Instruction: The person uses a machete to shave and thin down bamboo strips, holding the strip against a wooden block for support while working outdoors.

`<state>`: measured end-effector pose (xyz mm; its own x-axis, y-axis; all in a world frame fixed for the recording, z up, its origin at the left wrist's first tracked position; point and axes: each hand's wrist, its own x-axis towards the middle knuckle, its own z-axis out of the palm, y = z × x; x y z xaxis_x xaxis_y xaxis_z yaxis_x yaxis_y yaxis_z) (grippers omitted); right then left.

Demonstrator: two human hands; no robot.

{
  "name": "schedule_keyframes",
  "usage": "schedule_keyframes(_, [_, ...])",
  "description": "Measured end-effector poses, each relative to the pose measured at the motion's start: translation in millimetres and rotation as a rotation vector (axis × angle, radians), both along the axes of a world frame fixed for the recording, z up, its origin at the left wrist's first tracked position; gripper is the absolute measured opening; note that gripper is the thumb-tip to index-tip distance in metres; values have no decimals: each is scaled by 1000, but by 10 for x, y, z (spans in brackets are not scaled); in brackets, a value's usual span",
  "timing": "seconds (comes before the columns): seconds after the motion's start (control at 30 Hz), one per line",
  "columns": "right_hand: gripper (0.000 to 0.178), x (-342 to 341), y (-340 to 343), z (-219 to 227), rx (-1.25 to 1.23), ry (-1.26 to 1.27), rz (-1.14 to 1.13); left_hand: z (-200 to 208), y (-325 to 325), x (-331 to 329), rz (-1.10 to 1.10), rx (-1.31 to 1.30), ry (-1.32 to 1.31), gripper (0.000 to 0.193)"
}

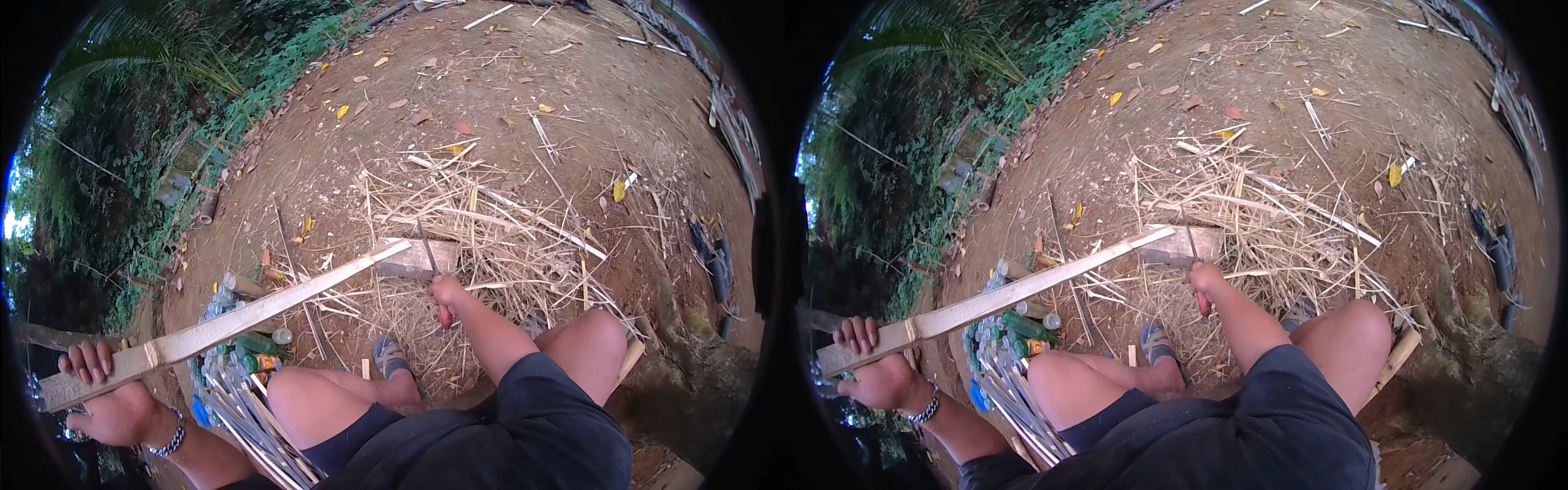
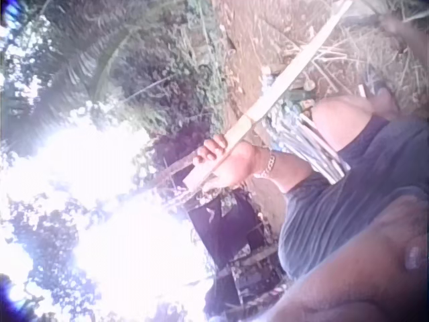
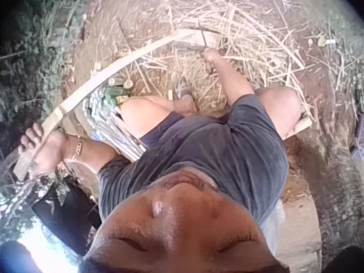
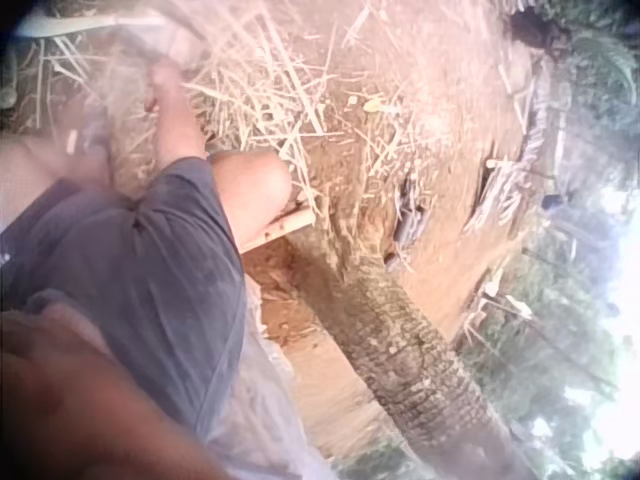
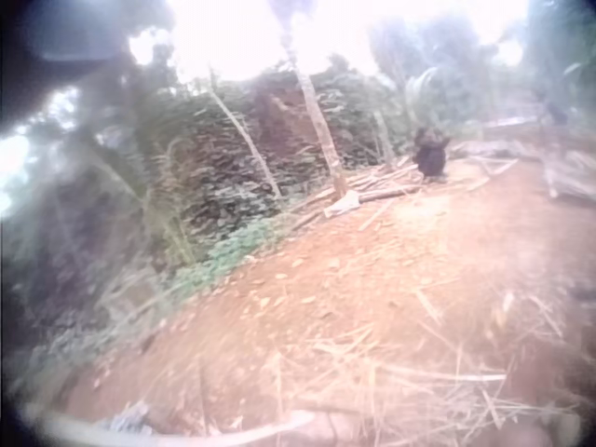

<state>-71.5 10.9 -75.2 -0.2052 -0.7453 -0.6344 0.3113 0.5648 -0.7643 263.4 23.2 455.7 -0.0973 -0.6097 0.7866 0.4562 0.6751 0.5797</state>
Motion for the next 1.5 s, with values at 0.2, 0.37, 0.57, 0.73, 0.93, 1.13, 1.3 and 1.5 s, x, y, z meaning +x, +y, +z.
schedule_keyframes(0.2, [18,441,359,1195,-107,451,282,-248,-29,-53,-40,-64,184,55])
schedule_keyframes(0.37, [24,1179,741,2386,-604,662,510,-247,297,-50,108,-54,218,59])
schedule_keyframes(0.57, [20,889,791,1969,-422,720,522,-358,484,-248,194,-22,272,60])
schedule_keyframes(0.73, [23,1038,1096,2673,-532,661,555,-370,565,-162,156,-51,246,58])
schedule_keyframes(0.93, [21,793,912,2023,-577,943,571,-271,608,-322,127,-58,233,56])
schedule_keyframes(1.13, [23,889,1049,2804,-443,636,627,-213,550,-219,30,-76,156,53])
schedule_keyframes(1.3, [25,760,698,1843,-635,767,521,-72,309,-332,-75,-46,110,51])
schedule_keyframes(1.5, [30,456,511,2006,-179,632,668,93,64,-215,-8,-19,58,49])
